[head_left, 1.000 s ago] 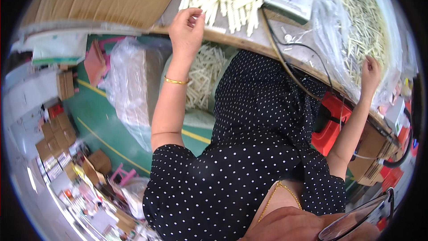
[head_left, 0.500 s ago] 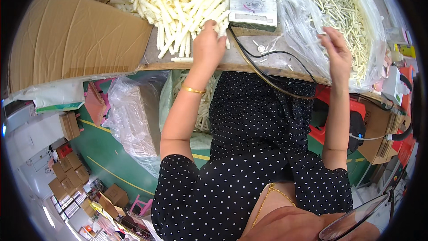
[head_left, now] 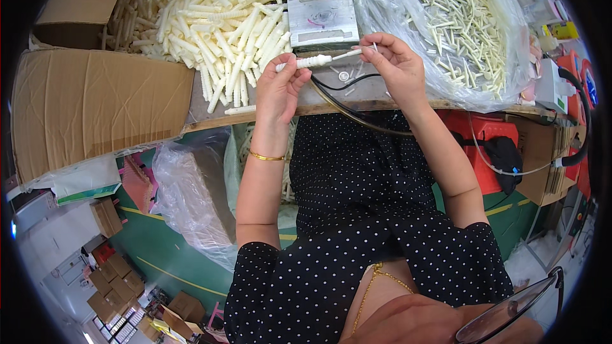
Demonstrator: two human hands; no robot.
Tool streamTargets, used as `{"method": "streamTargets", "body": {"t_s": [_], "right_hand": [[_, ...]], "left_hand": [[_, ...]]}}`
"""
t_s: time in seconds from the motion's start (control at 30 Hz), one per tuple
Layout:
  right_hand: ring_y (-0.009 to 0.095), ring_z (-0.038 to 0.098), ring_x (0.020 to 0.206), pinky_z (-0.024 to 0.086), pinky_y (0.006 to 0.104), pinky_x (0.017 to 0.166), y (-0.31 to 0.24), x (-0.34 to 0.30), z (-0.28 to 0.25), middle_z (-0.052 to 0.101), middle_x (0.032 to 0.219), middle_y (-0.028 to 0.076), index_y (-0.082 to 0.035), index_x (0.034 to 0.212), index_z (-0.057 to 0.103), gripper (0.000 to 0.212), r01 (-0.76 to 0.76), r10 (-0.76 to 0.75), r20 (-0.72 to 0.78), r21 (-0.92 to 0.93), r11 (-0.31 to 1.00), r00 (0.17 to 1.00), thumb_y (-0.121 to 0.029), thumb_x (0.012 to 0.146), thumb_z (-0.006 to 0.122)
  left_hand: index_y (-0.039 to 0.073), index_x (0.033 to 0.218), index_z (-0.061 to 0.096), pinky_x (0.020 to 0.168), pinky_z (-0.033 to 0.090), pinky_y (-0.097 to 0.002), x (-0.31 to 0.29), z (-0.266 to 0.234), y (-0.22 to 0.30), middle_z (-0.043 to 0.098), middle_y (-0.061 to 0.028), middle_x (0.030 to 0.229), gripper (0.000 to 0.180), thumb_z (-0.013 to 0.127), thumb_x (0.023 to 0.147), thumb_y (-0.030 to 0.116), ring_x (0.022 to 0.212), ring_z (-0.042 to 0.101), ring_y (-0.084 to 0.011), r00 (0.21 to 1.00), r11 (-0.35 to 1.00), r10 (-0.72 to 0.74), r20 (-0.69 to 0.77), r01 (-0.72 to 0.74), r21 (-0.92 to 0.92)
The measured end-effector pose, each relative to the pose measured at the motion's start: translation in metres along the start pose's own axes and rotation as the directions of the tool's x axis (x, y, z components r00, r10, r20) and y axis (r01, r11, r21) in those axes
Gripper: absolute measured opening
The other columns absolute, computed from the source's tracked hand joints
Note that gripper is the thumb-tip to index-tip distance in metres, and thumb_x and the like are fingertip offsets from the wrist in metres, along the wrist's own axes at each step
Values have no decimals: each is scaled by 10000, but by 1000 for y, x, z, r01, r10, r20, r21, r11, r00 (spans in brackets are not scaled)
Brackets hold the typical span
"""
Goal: The person assembles plastic pump dispensers by picking plastic tubes and caps from the table, inserting the tubes into the caps by hand, and pressing the components together using a benchtop press machine.
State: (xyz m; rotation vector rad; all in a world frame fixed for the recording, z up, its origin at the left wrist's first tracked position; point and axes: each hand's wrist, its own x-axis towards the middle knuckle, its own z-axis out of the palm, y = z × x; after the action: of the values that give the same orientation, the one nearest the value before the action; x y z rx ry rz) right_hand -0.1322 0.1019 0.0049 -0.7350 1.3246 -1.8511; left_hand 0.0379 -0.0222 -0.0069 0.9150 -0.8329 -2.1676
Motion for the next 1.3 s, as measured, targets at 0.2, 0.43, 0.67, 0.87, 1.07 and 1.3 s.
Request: {"method": "streamTargets", "body": {"t_s": [0.2, 0.43, 0.67, 0.87, 1.07, 1.3], "right_hand": [[128, 591, 870, 486, 237, 788, -4, 5, -1, 603, 961, 87, 64, 1048, 551, 239, -23, 27, -94, 43, 999, 995, -29, 832, 597], [138, 601, 817, 494, 241, 762, -4, 13, -14, 619, 915, 111, 78, 1031, 558, 263, -134, 148, -115, 121, 984, 982, -62, 817, 622], [138, 609, 791, 491, 232, 743, -8, 24, -19, 620, 916, 110, 72, 1032, 563, 261, -124, 128, -105, 40, 991, 986, -64, 816, 620], [122, 601, 795, 490, 226, 732, -11, 21, -20, 616, 911, 85, 55, 1026, 572, 253, -95, 81, -81, -180, 979, 993, -84, 821, 626], [96, 591, 791, 484, 210, 706, -31, 26, -24, 607, 925, 72, 64, 1019, 568, 231, -17, 18, 12, -67, 998, 1000, -26, 813, 619], [59, 563, 744, 470, 196, 652, -71, 39, -18, 603, 874, 29, 24, 964, 604, 173, 190, -121, 165, -515, 836, 979, -7, 794, 612]], "left_hand": [[-25, 976, 511, 669, 545, -241, 3, 2, -8, 584, -74, 816, 168, 586, 846, 50, 700, 611, -159, 999, 997, -41, -8, 41, -61], [-34, 945, 544, 680, 547, -230, 3, 8, -16, 591, -88, 845, 134, 593, 828, 12, 731, 614, -165, 1000, 999, -22, -11, 21, -35], [-29, 918, 563, 694, 555, -231, 13, 9, -22, 598, -94, 857, 91, 577, 832, 0, 738, 614, -162, 996, 981, -83, 18, 85, -173], [-1, 901, 555, 658, 555, -253, 16, 8, -27, 598, -100, 836, 94, 592, 815, -9, 707, 625, -186, 996, 987, -91, 21, 93, -132], [1, 868, 577, 625, 519, -239, 5, 34, -15, 625, -79, 780, 100, 635, 787, 3, 702, 626, -147, 960, 875, 142, 241, -236, 423], [39, 828, 617, 571, 464, -378, 18, 72, 4, 603, -124, 715, 160, 659, 688, 104, 638, 582, -313, 523, -151, 433, 734, -760, 632]]}}
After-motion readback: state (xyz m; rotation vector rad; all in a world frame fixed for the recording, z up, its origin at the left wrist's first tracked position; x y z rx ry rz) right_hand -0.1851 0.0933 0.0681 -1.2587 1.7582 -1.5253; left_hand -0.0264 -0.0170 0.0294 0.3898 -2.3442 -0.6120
